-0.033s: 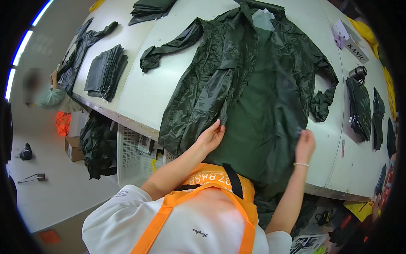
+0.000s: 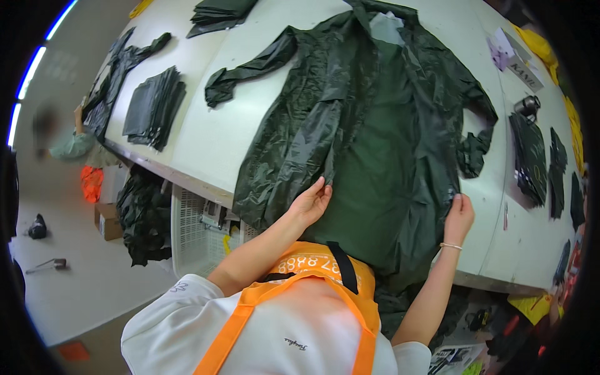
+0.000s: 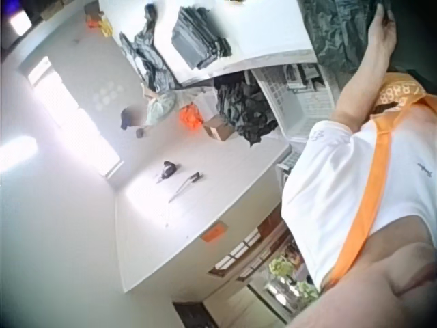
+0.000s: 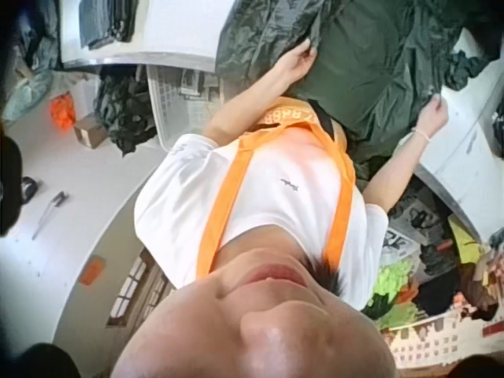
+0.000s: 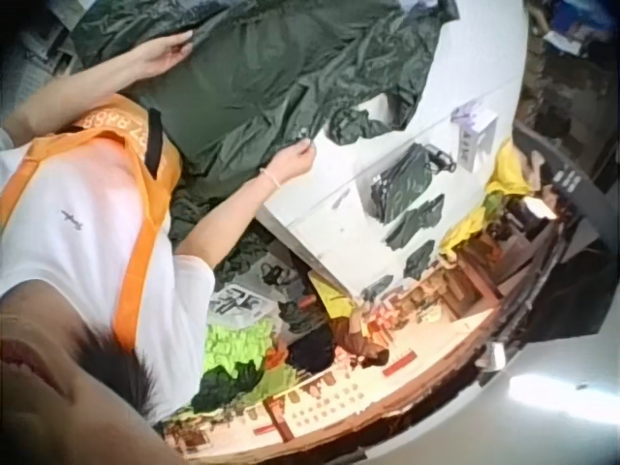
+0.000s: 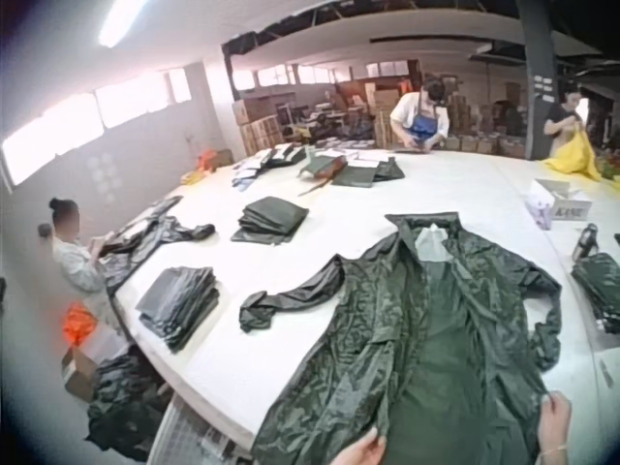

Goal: The person folds a dark green jacket on a white table. They smooth the fabric, fold the sleeves inward, fold the sides toward the center, and then fold the jacket in half. The person repeats this process with another jacket.

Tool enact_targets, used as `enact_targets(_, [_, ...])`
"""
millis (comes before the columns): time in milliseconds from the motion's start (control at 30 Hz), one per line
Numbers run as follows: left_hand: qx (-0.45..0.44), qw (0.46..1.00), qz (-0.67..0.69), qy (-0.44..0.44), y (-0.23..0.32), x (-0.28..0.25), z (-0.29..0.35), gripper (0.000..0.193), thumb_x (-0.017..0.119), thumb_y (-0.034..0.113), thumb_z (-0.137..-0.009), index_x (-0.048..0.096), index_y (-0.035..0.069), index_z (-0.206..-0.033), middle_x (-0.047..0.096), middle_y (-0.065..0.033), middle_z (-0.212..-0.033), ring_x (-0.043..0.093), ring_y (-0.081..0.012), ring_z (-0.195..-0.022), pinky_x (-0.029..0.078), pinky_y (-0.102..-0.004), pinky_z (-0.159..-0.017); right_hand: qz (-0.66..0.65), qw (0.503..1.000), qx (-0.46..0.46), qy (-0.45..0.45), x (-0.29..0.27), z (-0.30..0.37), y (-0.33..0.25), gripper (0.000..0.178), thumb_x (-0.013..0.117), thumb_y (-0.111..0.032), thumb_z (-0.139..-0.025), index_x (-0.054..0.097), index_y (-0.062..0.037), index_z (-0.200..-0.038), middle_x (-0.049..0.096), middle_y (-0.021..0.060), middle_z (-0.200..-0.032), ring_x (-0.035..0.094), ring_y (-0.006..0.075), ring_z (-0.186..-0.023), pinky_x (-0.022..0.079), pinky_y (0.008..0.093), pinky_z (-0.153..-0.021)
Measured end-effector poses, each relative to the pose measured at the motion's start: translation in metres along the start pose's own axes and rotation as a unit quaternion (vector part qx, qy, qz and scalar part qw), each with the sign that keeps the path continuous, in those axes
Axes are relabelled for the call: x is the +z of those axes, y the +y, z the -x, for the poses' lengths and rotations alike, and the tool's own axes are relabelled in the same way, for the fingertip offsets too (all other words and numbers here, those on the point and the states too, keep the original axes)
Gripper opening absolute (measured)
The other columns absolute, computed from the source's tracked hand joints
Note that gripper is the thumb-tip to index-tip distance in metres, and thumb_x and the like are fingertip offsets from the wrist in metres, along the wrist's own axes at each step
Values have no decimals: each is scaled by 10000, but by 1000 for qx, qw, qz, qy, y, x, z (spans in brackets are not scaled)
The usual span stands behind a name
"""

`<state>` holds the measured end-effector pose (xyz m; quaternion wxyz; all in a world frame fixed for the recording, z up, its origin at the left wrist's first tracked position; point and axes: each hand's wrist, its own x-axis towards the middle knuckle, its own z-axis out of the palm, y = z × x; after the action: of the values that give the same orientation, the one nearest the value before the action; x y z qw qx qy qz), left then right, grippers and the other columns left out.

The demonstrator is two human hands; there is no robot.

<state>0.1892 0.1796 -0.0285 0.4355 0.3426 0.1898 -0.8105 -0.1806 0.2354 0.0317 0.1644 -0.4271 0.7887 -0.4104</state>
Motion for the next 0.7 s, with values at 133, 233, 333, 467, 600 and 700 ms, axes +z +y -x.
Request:
enact_targets(133, [-27,999,-32,-17,-19,0,6,198,648,134,-879,569,11,-1013,612,-132,-1027,603,-178,-915,534,-250,-825,-69,993,-13,-93,28,58,-89,233,553,-193,-911,618,30,-886,599,60,-719,530,134,-681,454,304,-677])
enact_targets(233, [-60,987,-141,-51,-32,8,9,359,644,280,-883,543,42,-1132,538,-107,-1255,478,-206,-1167,374,-332,-1040,-98,974,11,-202,99,100,-81,193,547,-166,-907,572,25,-920,578,163,-710,543,235,-619,441,321,-615])
enact_targets(333, [-76,977,-200,-9,-47,8,-1,418,657,318,-867,532,40,-1153,465,-102,-1331,380,-218,-1258,298,-363,-1080,-30,977,33,-206,130,121,-78,205,515,-160,-894,524,21,-798,532,220,-697,552,383,-667,420,416,-607])
enact_targets(467, [-51,957,-287,-2,-56,-18,-33,331,628,283,-894,543,79,-1139,551,-77,-1162,498,-222,-1112,415,-382,-975,8,992,45,-122,152,134,-78,440,457,-372,-939,576,19,-776,598,283,-797,567,479,-790,442,532,-677])
enact_targets(600, [-35,962,-269,-3,-62,-13,-33,280,604,248,-915,551,55,-1110,569,-78,-1108,532,-219,-1018,420,-354,-950,54,992,17,-111,160,142,-75,410,420,-348,-953,558,-7,-773,609,255,-751,574,460,-752,457,526,-663])
enact_targets(700, [-5,963,-267,27,-66,-1,-20,274,639,236,-892,573,60,-1091,593,-59,-1061,528,-198,-1019,395,-325,-935,-48,994,63,-72,145,139,-73,398,452,-287,-935,584,27,-729,574,255,-704,570,447,-701,431,482,-609])
